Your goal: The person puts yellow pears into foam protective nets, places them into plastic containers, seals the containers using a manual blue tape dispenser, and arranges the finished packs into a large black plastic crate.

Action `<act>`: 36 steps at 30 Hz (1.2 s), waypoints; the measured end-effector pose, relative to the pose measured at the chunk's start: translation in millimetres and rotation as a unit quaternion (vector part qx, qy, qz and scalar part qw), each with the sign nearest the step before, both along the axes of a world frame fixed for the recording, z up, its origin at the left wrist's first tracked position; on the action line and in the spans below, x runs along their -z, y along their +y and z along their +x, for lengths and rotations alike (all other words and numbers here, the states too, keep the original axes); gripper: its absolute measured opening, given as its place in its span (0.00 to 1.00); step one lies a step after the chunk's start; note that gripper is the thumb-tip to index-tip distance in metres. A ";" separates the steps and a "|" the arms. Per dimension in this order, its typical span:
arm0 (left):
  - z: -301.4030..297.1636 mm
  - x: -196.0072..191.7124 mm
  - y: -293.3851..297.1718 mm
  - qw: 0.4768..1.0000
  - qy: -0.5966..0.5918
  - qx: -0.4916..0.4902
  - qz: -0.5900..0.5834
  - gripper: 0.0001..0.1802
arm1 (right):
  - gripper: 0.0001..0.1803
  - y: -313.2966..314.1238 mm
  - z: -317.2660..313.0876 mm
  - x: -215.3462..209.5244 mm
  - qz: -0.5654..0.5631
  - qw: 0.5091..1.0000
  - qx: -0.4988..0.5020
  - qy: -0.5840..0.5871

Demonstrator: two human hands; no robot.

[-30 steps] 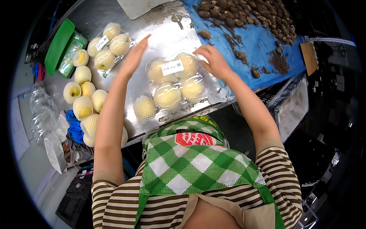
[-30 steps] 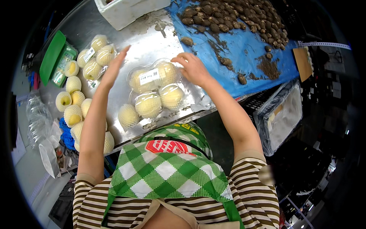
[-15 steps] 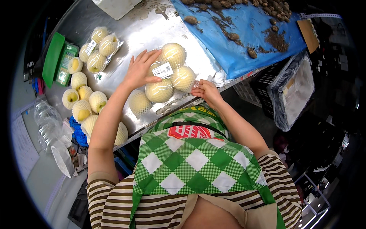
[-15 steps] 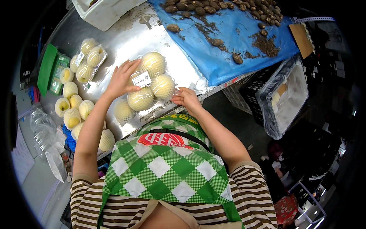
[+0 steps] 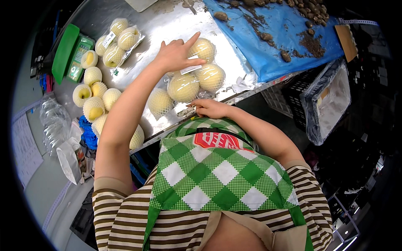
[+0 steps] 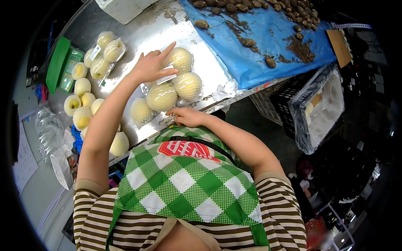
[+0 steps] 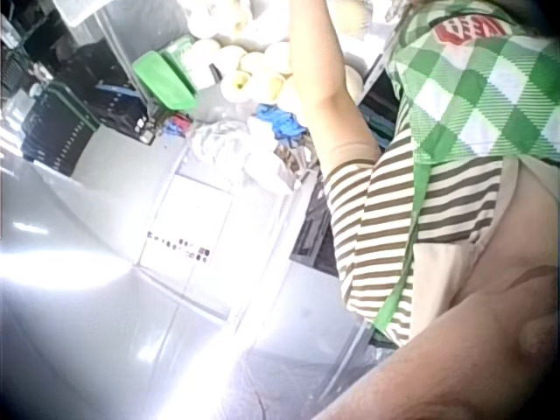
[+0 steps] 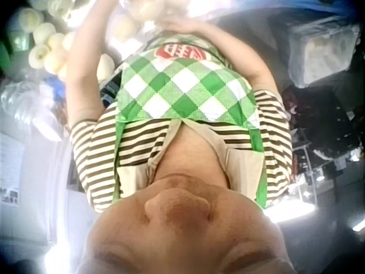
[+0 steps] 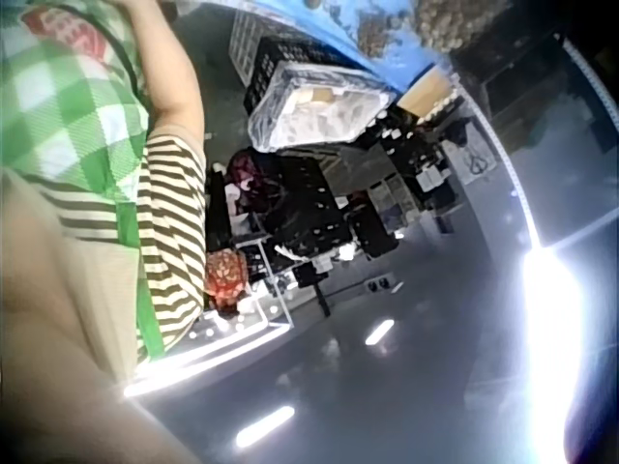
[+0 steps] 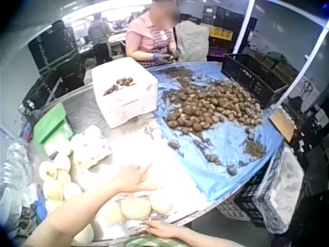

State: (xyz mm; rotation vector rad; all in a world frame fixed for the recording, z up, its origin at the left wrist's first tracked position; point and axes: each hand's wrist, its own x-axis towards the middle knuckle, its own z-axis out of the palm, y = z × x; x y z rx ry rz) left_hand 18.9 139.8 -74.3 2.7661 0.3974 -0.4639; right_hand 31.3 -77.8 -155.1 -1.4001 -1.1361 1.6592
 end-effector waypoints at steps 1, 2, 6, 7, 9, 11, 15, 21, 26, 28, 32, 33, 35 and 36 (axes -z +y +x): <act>1.8 1.4 -3.8 1.000 -0.002 -0.001 0.005 0.51 | 0.21 -1.8 -5.3 11.2 0.018 0.999 0.020 0.045; 2.9 4.4 -7.5 1.000 -0.004 -0.001 0.009 0.52 | 0.23 -4.5 -9.1 21.7 0.037 0.994 0.040 0.090; -6.0 9.8 -10.8 1.000 -0.017 0.001 -0.010 0.56 | 0.13 -2.1 -11.4 16.6 -0.040 0.968 0.065 0.240; -9.4 10.0 -12.8 1.000 -0.023 0.005 -0.003 0.57 | 0.08 -1.6 -12.3 16.6 -0.065 0.950 0.097 0.290; -17.3 6.5 -17.0 0.999 -0.038 0.014 0.011 0.58 | 0.08 -0.4 -15.4 14.2 -0.042 0.950 0.109 0.290; -29.0 17.7 -22.2 0.996 -0.079 0.019 0.036 0.59 | 0.10 1.1 -17.5 14.6 -0.038 0.954 0.102 0.281; -33.3 13.0 -38.2 0.992 -0.096 0.031 0.073 0.60 | 0.21 -0.1 -9.8 22.3 -0.090 0.960 0.073 0.254; -39.6 1.6 -59.3 0.988 -0.087 0.086 0.097 0.57 | 0.15 -52.8 32.7 2.3 -0.148 0.957 0.163 0.186; -34.1 1.0 -74.2 0.988 -0.046 0.109 0.099 0.56 | 0.13 -51.3 56.5 -10.9 -0.184 0.909 0.375 -0.016; -30.6 1.3 -76.6 0.987 -0.038 0.114 0.105 0.55 | 0.14 -43.2 55.7 -2.9 -0.176 0.909 0.377 0.028; -28.5 1.8 -77.9 0.987 -0.029 0.117 0.107 0.55 | 0.13 -31.8 62.5 9.5 -0.177 0.915 0.348 0.102; -28.0 1.8 -78.1 0.987 -0.027 0.116 0.106 0.55 | 0.13 -31.7 64.4 7.0 -0.181 0.918 0.338 0.098; -26.3 1.5 -79.1 0.988 -0.024 0.114 0.102 0.55 | 0.13 -30.2 64.7 6.7 -0.187 0.922 0.329 0.081; -25.6 2.1 -79.8 0.988 -0.020 0.114 0.105 0.55 | 0.13 -28.7 63.1 7.8 -0.187 0.923 0.329 0.068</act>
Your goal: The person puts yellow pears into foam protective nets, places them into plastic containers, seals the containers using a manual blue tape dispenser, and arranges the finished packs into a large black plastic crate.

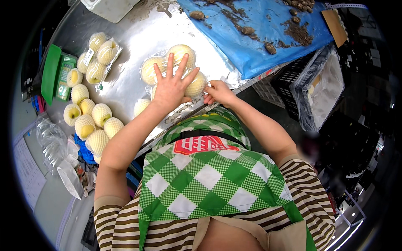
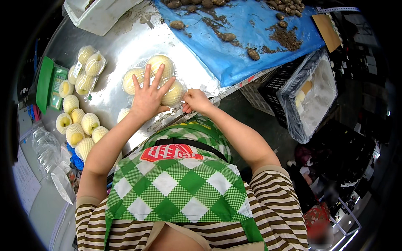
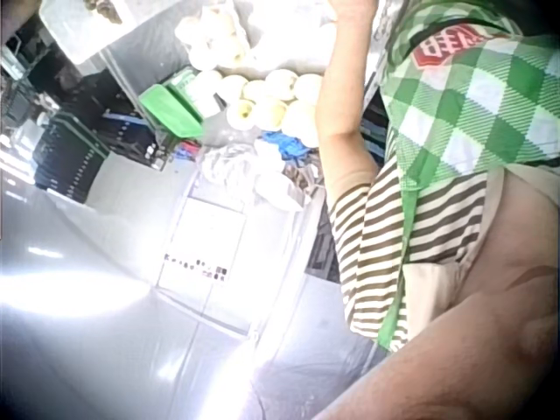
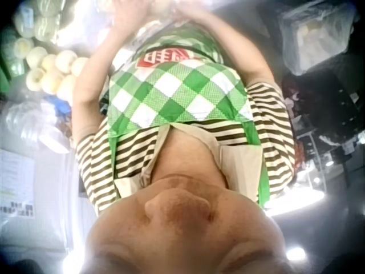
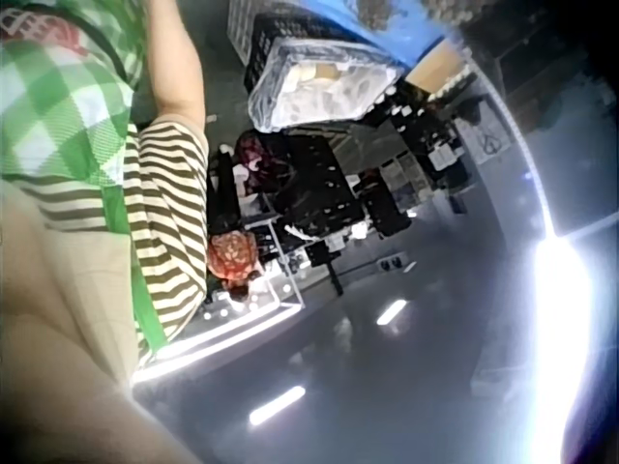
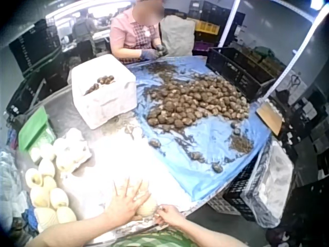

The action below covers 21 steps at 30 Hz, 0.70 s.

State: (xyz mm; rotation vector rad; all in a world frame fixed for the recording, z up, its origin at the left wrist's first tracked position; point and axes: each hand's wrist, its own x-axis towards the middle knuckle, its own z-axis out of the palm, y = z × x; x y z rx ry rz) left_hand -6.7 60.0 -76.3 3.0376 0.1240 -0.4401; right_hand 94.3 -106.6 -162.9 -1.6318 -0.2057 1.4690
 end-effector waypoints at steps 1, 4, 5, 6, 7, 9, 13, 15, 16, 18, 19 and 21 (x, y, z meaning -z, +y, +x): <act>0.5 0.8 -0.7 1.000 0.004 0.000 0.003 0.55 | 0.13 0.3 -1.2 0.7 -0.005 1.000 -0.002 -0.012; 0.8 0.5 -1.0 1.000 0.007 0.001 0.004 0.56 | 0.13 -3.5 -0.9 0.1 0.005 1.000 -0.011 -0.025; 0.2 -0.1 -0.8 1.000 0.007 0.001 0.003 0.56 | 0.12 -3.4 -1.6 0.0 0.004 1.000 -0.007 -0.023; -0.4 -0.2 -0.5 1.000 0.005 0.001 0.003 0.56 | 0.11 -3.0 -2.3 -0.1 0.003 1.000 -0.004 -0.022; -1.4 0.3 -0.1 1.000 0.003 0.000 0.002 0.56 | 0.10 -2.3 -2.6 0.4 0.002 1.000 -0.001 -0.020; -3.5 -0.1 1.2 1.000 0.007 -0.002 0.000 0.56 | 0.10 -3.3 14.3 11.2 0.007 0.995 -0.077 -0.060; -2.8 -1.0 1.6 1.000 0.001 -0.005 -0.011 0.56 | 0.14 30.4 43.8 -3.1 0.018 0.995 0.035 -0.095; -0.2 -1.5 1.9 1.000 -0.008 -0.003 -0.014 0.58 | 0.13 46.8 49.9 -1.2 0.012 0.998 0.041 -0.053; -0.1 -1.5 1.6 1.000 -0.017 -0.001 -0.019 0.58 | 0.12 51.0 56.7 7.8 0.001 0.998 0.010 -0.056; -1.3 0.1 -0.9 0.999 -0.037 -0.014 -0.031 0.60 | 0.12 62.7 54.8 11.6 0.008 0.992 -0.038 -0.122; -2.7 0.4 -1.3 0.998 -0.042 -0.021 -0.035 0.61 | 0.11 65.1 54.2 10.7 0.031 0.994 -0.025 -0.098; -1.5 -4.7 -3.5 0.999 -0.032 -0.030 -0.026 0.61 | 0.09 66.1 56.8 14.4 0.025 0.997 -0.037 -0.057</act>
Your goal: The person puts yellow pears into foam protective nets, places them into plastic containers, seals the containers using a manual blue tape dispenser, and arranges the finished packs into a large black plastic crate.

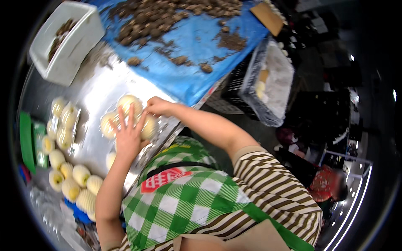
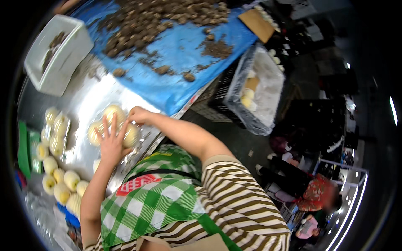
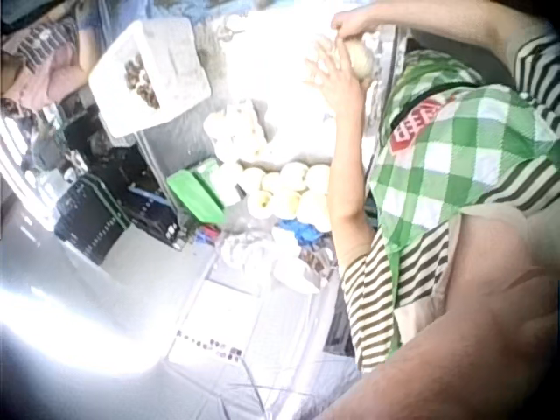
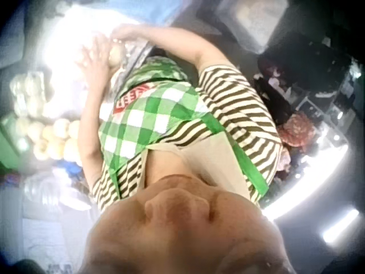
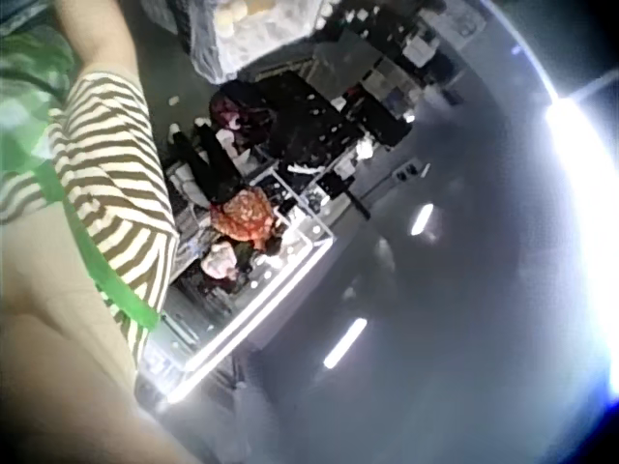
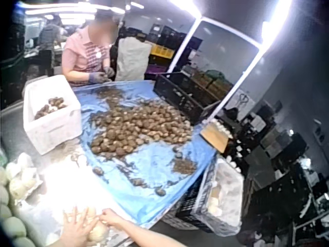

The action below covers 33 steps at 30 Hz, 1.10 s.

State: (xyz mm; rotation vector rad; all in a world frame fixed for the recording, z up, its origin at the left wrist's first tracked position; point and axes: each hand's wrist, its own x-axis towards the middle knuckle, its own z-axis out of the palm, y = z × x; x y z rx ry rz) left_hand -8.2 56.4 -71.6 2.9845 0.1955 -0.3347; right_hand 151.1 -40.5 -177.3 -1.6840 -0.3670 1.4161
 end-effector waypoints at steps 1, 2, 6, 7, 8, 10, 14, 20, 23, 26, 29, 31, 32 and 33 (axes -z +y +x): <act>2.8 -0.6 -2.3 1.000 0.000 0.004 -0.003 0.61 | 0.08 0.7 -0.3 3.0 -0.005 1.000 0.008 0.028; 3.5 -1.2 -2.6 1.000 0.006 0.004 -0.001 0.61 | 0.07 1.3 0.5 5.4 -0.010 1.000 0.012 0.011; 6.5 -8.0 -5.0 1.000 0.021 0.007 0.010 0.61 | 0.05 0.6 -5.8 14.2 0.012 0.997 0.036 -0.068; 7.0 -8.7 -6.4 1.000 0.022 0.007 0.012 0.61 | 0.05 -0.1 -8.4 14.2 0.024 0.994 0.044 -0.095; 7.3 -8.7 -7.6 0.999 0.028 0.005 0.013 0.62 | 0.05 -0.4 -10.9 14.2 0.017 0.992 0.045 -0.119; 9.4 -10.8 -7.0 0.999 0.036 0.006 0.019 0.62 | 0.07 -1.3 -14.1 8.1 0.002 0.976 0.027 -0.216; 14.9 -16.0 -12.6 1.000 0.029 -0.008 -0.002 0.63 | 0.11 -4.1 -6.3 -14.9 0.026 0.901 0.022 -0.432; -45.2 34.6 34.6 0.871 -0.285 -0.216 -0.336 0.40 | 0.24 40.7 -67.7 -73.6 0.322 0.842 0.030 -0.432; -71.5 57.4 52.0 0.749 -0.363 -0.429 -0.351 0.32 | 0.38 40.4 -81.9 -73.6 0.289 0.798 -0.140 -0.511; -79.3 77.2 74.7 0.638 -0.207 -0.542 -0.507 0.29 | 0.47 43.9 -92.8 -86.5 0.138 0.755 -0.302 -0.566; -90.7 74.8 86.9 0.616 -0.103 -0.535 -0.569 0.22 | 0.47 46.8 -99.4 -88.0 0.134 0.752 -0.313 -0.564; -95.5 78.3 93.8 0.610 -0.014 -0.513 -0.604 0.18 | 0.47 46.4 -100.2 -87.2 0.133 0.747 -0.323 -0.565; -100.3 81.1 93.6 0.615 -0.017 -0.476 -0.628 0.15 | 0.46 46.7 -101.2 -87.0 0.132 0.746 -0.326 -0.566; -99.2 80.6 92.2 0.627 -0.013 -0.455 -0.632 0.13 | 0.47 46.0 -100.3 -86.3 0.131 0.743 -0.326 -0.569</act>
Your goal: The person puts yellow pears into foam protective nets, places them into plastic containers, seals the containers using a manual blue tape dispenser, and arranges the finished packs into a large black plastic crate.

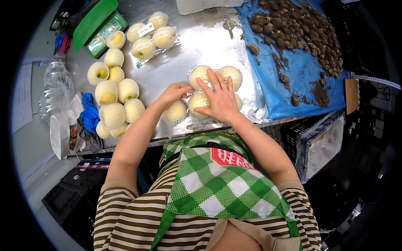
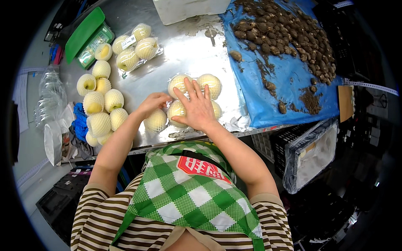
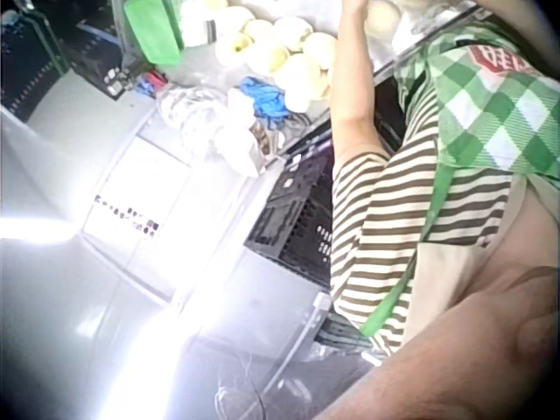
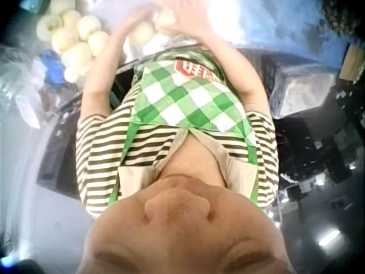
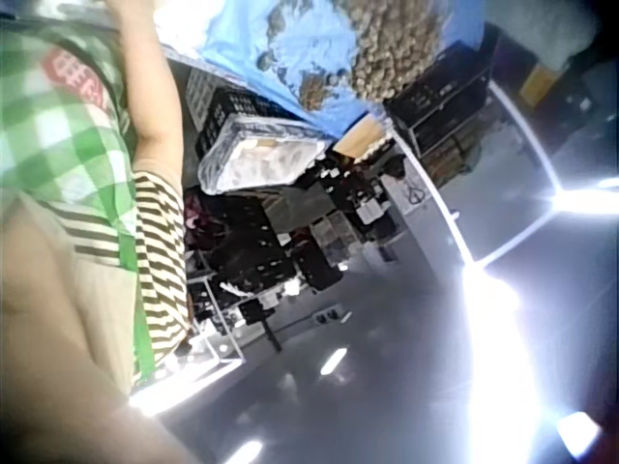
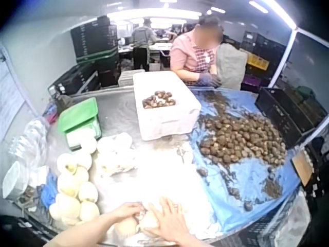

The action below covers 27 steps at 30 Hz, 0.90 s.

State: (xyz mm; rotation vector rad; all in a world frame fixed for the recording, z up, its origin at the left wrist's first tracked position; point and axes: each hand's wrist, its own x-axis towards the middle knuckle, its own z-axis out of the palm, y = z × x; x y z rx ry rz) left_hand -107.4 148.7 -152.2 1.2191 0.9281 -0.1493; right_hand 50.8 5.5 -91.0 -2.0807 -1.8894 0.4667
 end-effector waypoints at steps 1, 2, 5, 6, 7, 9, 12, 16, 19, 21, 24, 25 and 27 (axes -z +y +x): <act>2.1 -2.0 -0.9 1.000 -0.013 0.022 0.004 0.12 | 0.47 0.0 1.0 0.2 0.001 1.000 0.001 -0.004; 3.5 -2.4 -1.2 0.999 -0.025 0.044 0.009 0.11 | 0.48 -0.1 1.4 0.6 0.002 1.000 0.002 -0.008; 6.2 6.4 3.6 0.999 -0.006 0.040 -0.022 0.08 | 0.47 -0.1 1.8 0.7 0.007 1.000 0.001 -0.009; 7.3 7.4 4.0 0.999 -0.014 0.036 -0.014 0.08 | 0.47 0.7 1.7 0.7 0.003 1.000 0.001 -0.007; 8.5 8.7 3.5 0.999 -0.021 0.032 -0.007 0.08 | 0.47 1.3 1.4 0.6 -0.001 1.000 0.002 -0.006; 9.9 12.5 2.3 0.999 -0.027 0.025 0.023 0.08 | 0.47 2.4 -0.4 0.8 -0.003 1.000 0.002 -0.008; 10.4 17.7 -0.9 0.996 -0.014 0.022 0.088 0.10 | 0.46 4.3 -4.4 2.2 -0.005 1.000 0.003 -0.018; 10.4 19.9 -3.5 0.990 0.011 0.025 0.141 0.11 | 0.46 5.8 -6.0 2.5 -0.017 0.999 0.006 -0.032; 9.1 21.6 -4.6 0.984 0.017 0.035 0.173 0.12 | 0.47 6.0 -7.4 2.9 -0.006 0.999 0.007 -0.041; 7.3 24.2 -3.3 0.981 0.016 0.045 0.188 0.13 | 0.47 6.1 -8.6 3.2 0.002 0.999 0.006 -0.046; 2.9 21.4 1.8 0.974 0.031 0.077 0.210 0.16 | 0.47 6.1 -8.1 2.8 0.003 0.999 0.004 -0.049; 3.2 6.9 4.3 0.968 0.054 0.101 0.222 0.18 | 0.47 5.5 -6.9 3.6 0.004 0.999 0.006 -0.048; -5.0 -9.0 1.9 0.952 0.045 0.139 0.270 0.25 | 0.47 5.0 -5.6 4.2 0.007 0.999 0.008 -0.045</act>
